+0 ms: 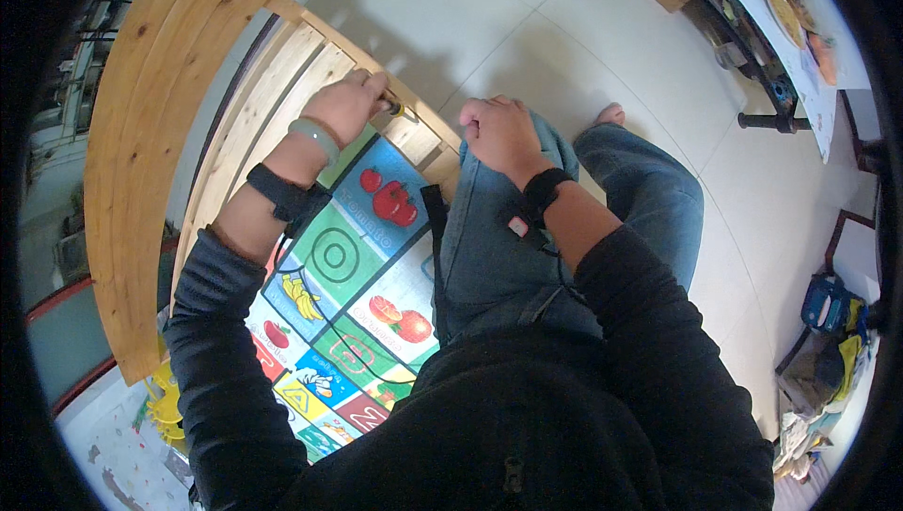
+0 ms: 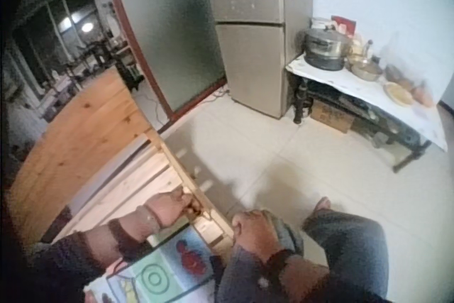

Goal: The person assembles a wooden frame by screwing slats together using a screwdriver. They work on the floor, positioning and fastening multiple wooden pieces to form a rectangular structure.

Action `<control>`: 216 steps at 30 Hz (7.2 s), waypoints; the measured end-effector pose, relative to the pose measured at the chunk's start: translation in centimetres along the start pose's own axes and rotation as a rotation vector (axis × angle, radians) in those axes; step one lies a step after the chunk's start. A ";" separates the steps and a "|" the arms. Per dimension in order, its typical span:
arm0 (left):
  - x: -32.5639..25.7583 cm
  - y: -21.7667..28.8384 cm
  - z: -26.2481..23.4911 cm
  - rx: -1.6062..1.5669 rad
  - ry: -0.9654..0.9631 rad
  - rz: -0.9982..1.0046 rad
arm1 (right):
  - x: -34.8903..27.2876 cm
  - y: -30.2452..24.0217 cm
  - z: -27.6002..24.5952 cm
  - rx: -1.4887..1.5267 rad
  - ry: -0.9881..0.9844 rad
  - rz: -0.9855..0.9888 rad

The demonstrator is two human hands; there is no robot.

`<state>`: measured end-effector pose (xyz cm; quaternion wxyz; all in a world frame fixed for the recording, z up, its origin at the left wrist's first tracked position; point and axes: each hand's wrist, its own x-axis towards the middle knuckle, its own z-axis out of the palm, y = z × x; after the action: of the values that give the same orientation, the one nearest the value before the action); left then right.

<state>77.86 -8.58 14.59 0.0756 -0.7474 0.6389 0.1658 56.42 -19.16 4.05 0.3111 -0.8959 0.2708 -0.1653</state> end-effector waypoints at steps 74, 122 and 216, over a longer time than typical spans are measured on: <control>4.7 -0.7 14.6 0.061 0.044 -0.031 | 2.1 -0.4 1.7 0.576 0.283 0.391; -18.6 0.5 22.7 -0.868 0.201 -0.612 | 1.9 0.6 2.0 0.449 0.221 0.286; -4.0 -13.2 30.4 0.385 0.555 -0.037 | 9.9 -12.8 4.8 0.067 0.121 0.406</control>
<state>85.72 7.32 -13.70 0.0417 -0.7475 0.6411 -0.1689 71.47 -14.25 9.99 0.3509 -0.8005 0.4582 -0.1617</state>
